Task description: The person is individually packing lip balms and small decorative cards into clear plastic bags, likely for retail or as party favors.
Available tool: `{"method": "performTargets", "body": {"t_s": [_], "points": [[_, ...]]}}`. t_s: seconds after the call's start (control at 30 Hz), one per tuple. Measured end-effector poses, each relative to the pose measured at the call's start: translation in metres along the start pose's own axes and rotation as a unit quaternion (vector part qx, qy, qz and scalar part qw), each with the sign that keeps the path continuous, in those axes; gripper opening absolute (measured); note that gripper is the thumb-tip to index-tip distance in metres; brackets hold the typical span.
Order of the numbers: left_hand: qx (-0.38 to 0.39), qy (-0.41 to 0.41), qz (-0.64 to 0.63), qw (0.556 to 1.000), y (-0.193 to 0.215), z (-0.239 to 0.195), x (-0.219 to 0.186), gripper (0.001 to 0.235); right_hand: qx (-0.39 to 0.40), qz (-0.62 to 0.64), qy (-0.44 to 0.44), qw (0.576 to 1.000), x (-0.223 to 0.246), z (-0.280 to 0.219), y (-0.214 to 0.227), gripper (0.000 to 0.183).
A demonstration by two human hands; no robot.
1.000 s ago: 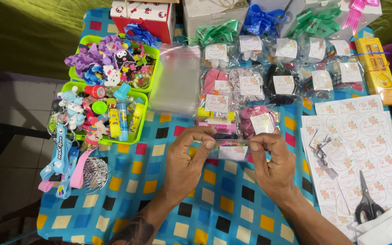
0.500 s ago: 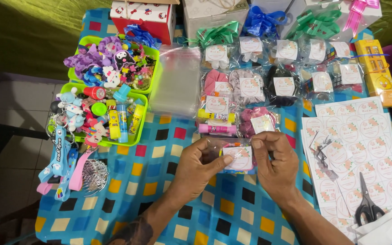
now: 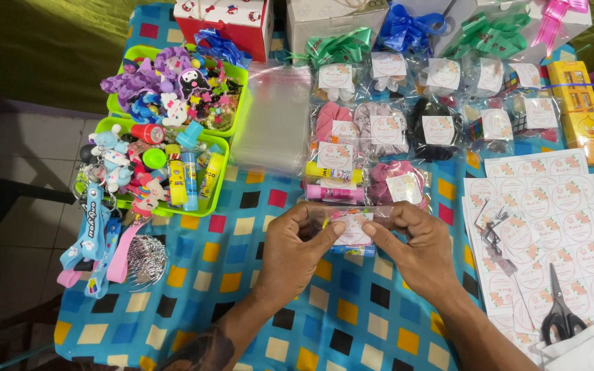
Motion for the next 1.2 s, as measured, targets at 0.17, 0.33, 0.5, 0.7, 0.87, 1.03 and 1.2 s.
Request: {"method": "performTargets", "body": {"t_s": [0.17, 0.33, 0.5, 0.7, 0.87, 1.03, 1.2], "points": [[-0.001, -0.012, 0.012, 1.000, 0.003, 0.001, 0.009, 0.015, 0.004, -0.002, -0.015, 1.000, -0.004, -0.001, 0.001, 0.010], [-0.015, -0.050, 0.040, 0.998, -0.001, -0.006, -0.014, 0.014, 0.003, -0.006, -0.018, 1.000, 0.001, 0.008, 0.004, 0.014], [-0.127, -0.245, 0.225, 0.934, 0.008, -0.006, -0.020, 0.031, -0.082, -0.032, -0.009, 0.996, 0.036, 0.043, 0.013, 0.011], [-0.141, -0.401, 0.483, 0.766, -0.009, 0.001, 0.010, 0.041, -0.075, 0.000, -0.026, 0.997, -0.019, 0.109, 0.004, 0.026], [-0.105, -0.333, 0.554, 0.756, -0.010, 0.007, 0.021, 0.066, -0.014, -0.058, -0.065, 0.996, -0.030, 0.120, -0.012, 0.033], [-0.066, -0.285, 0.554, 0.780, -0.010, 0.009, 0.018, 0.072, 0.039, -0.184, -0.063, 0.980, -0.005, 0.125, -0.021, 0.043], [-0.090, -0.287, 0.566, 0.768, -0.007, 0.014, 0.017, 0.073, 0.084, -0.289, -0.048, 0.952, 0.010, 0.130, -0.019, 0.038]]}}
Point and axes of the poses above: each hand's wrist, its own z-axis towards the middle knuckle, its own y-axis out of the back of the hand, x = y × z, the point moved 2 cm from there along z, towards the middle knuckle, and after that the axes turned 12 degrees about y, right-handed, at the moved point
